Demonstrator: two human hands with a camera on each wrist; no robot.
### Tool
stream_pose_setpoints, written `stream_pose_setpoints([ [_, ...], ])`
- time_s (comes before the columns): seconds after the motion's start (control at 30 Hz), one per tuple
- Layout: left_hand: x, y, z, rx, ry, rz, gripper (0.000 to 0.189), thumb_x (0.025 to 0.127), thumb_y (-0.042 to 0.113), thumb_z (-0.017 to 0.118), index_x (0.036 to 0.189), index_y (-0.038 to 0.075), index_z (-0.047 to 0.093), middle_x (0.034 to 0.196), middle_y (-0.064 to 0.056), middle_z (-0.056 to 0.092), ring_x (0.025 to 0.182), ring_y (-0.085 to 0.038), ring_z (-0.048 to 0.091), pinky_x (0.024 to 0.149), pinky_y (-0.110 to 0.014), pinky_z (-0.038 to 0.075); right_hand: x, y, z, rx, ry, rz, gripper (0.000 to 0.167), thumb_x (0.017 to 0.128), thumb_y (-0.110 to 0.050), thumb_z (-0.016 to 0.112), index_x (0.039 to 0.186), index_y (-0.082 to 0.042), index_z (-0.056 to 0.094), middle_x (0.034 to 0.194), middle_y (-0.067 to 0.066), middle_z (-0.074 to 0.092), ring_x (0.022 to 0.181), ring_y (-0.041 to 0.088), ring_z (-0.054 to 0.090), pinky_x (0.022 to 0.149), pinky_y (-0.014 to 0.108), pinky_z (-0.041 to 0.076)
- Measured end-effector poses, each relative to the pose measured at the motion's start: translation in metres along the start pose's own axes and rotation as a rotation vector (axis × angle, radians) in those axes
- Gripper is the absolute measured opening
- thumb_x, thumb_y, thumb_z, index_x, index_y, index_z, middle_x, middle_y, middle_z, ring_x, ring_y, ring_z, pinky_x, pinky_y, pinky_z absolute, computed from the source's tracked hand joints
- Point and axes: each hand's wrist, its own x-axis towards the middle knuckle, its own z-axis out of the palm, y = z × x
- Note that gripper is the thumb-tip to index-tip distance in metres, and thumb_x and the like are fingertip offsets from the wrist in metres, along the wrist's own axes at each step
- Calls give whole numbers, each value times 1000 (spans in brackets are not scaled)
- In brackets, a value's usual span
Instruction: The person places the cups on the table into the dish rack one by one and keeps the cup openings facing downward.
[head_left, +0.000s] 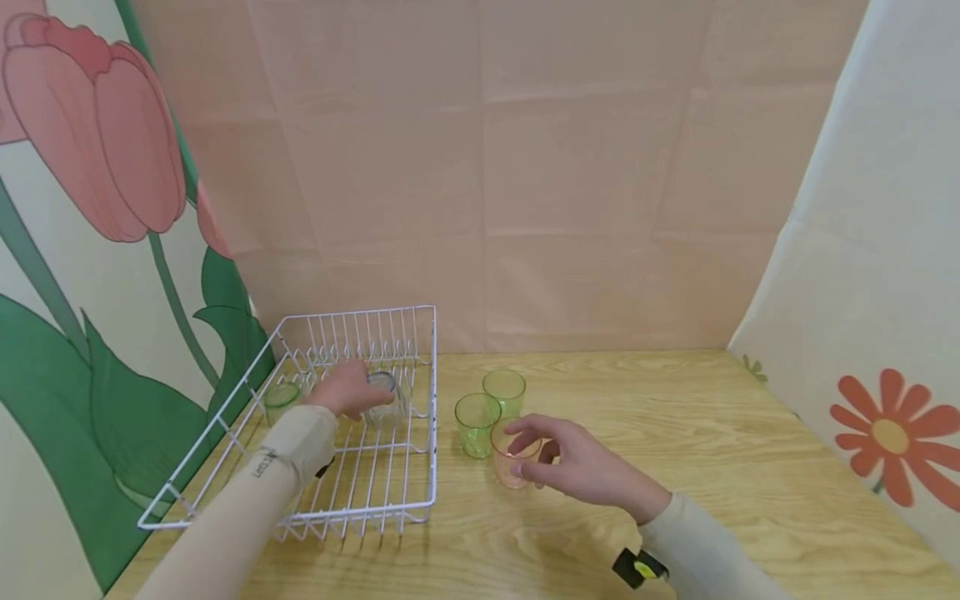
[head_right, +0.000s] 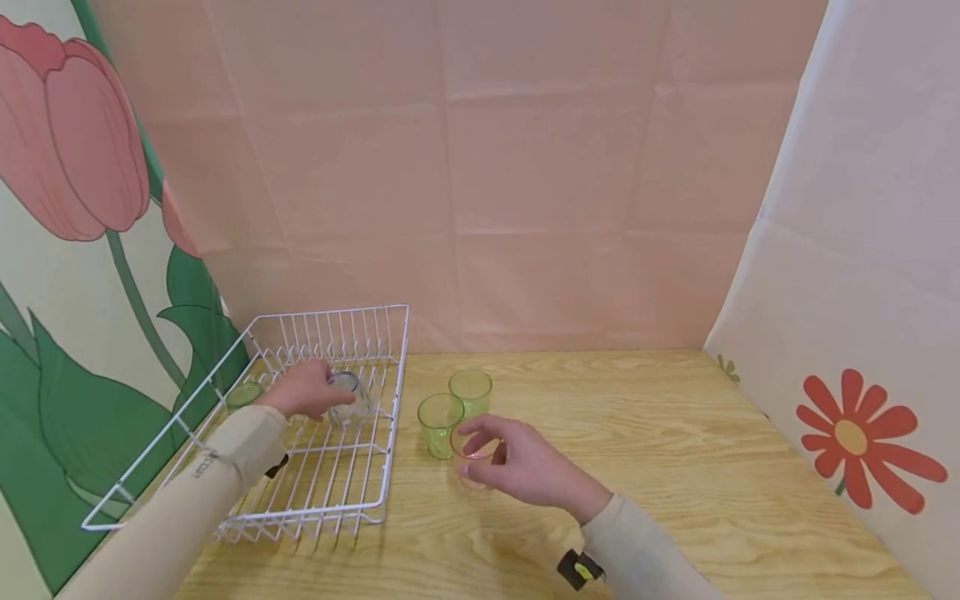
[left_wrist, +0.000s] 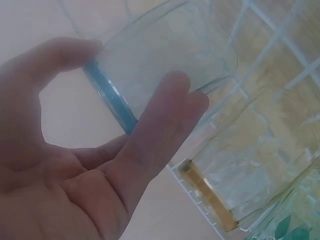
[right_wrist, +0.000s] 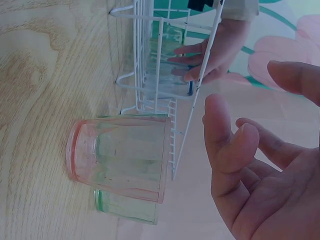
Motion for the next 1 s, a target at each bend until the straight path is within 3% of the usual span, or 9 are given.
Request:
stream_pose_setpoints([
  [0.07,0,0,1,11,-2,-6,53,85,36,74,112,-5,54,101,-19,61,74,-29,69,61,-33,54,0,0,0,-3,1,-3,44,97,-25,67,136,-9,55,117,17,65,74,19,67,64,32,57],
  [0.23,-2,-2,1,-1,15,-11,56,85,33,75,116,-8,54,108,-23,62,74,-30,69,61,-33,55,1,-1,0,3,-4,-3,44,97,-25,67,136,-10,55,118,18,64,75,19,67,64,32,57],
  [0.37,-1,-5,3,-20,25,-24,45,84,33,76,103,-3,55,99,-19,61,73,-31,69,65,-37,57,1,-1,-1,8,-8,5,44,97,-25,67,137,-10,55,118,18,64,75,20,67,65,32,57],
  [0.6,4,-9,7,-51,27,-27,44,84,31,76,101,-3,55,97,-18,60,72,-32,68,69,-41,58,0,0,1,21,-12,14,44,97,-25,67,136,-10,55,119,18,64,78,28,67,66,36,58],
  [1.0,8,-8,10,-10,31,-28,36,83,33,76,87,3,56,88,-14,60,72,-32,69,65,-39,58,1,2,2,28,-18,2,41,97,-22,66,135,-9,56,119,18,64,77,20,67,65,32,57],
])
